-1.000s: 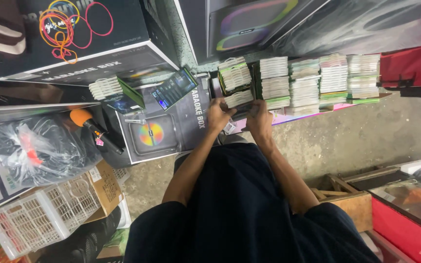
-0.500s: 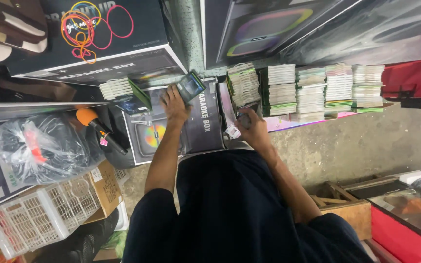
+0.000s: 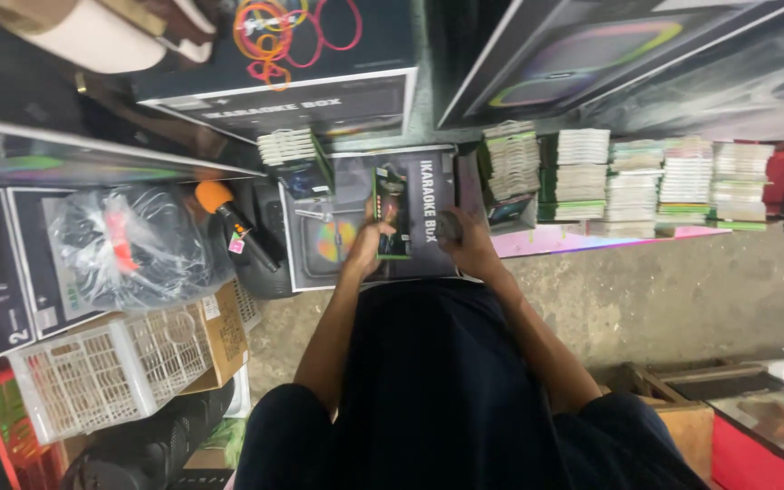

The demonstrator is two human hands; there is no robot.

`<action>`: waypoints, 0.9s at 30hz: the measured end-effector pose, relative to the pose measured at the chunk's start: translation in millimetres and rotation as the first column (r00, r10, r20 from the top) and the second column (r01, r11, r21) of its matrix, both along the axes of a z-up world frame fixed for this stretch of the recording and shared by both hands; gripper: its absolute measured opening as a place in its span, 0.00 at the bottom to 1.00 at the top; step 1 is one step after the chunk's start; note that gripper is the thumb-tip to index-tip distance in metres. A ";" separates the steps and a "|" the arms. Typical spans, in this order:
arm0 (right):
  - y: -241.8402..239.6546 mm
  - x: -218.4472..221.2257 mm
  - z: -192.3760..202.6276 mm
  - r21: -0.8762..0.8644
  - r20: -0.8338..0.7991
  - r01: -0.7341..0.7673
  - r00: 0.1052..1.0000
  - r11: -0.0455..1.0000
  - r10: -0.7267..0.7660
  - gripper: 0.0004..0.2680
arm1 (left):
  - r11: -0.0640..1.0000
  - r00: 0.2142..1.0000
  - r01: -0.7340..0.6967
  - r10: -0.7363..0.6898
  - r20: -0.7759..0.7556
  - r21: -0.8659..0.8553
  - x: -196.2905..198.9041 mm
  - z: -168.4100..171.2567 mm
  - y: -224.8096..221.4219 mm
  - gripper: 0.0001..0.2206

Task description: Organize and sort small packaged electronic accessories on a low shelf in a store.

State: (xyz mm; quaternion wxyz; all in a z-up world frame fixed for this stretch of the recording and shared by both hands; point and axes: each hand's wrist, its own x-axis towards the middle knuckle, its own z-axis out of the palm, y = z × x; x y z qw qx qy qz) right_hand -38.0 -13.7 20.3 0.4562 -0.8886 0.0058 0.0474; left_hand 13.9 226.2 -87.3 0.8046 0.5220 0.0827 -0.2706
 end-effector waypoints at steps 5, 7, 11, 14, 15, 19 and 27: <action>49.9 34.4 78.2 0.278 -0.247 0.253 0.951 0.927 -0.185 0.24 | 0.947 0.931 -0.099 -0.020 -0.364 -0.306 1.4 145.2 28.0 0.41; 68.5 45.6 113.6 0.382 -0.251 0.311 0.941 0.870 -0.227 0.23 | 0.914 0.929 -0.127 -0.025 -0.368 -0.385 0.5 164.2 38.1 0.41; 96.5 55.2 157.8 0.042 0.194 0.202 0.959 0.978 -0.206 0.20 | 0.889 0.969 -0.063 -0.054 -0.242 -0.453 -1.2 198.5 51.4 0.34; 115.2 55.1 180.1 0.026 0.352 0.088 0.931 0.996 -0.091 0.19 | 0.905 0.977 -0.073 -0.020 -0.212 -0.419 -10.0 189.7 55.8 0.27; 121.8 54.0 188.2 0.018 0.360 0.009 0.933 1.000 -0.015 0.19 | 0.900 0.984 -0.082 0.005 -0.179 -0.429 -14.2 180.4 56.6 0.30; 149.0 44.8 193.0 -0.202 0.321 -0.075 0.937 0.977 0.138 0.21 | 0.879 0.965 -0.197 0.094 -0.247 -0.434 -21.7 143.4 66.6 0.38; 185.7 42.9 204.9 -0.112 0.385 -0.094 0.913 0.989 0.130 0.22 | 0.899 0.991 -0.078 0.024 -0.129 -0.430 -17.6 247.4 84.3 0.40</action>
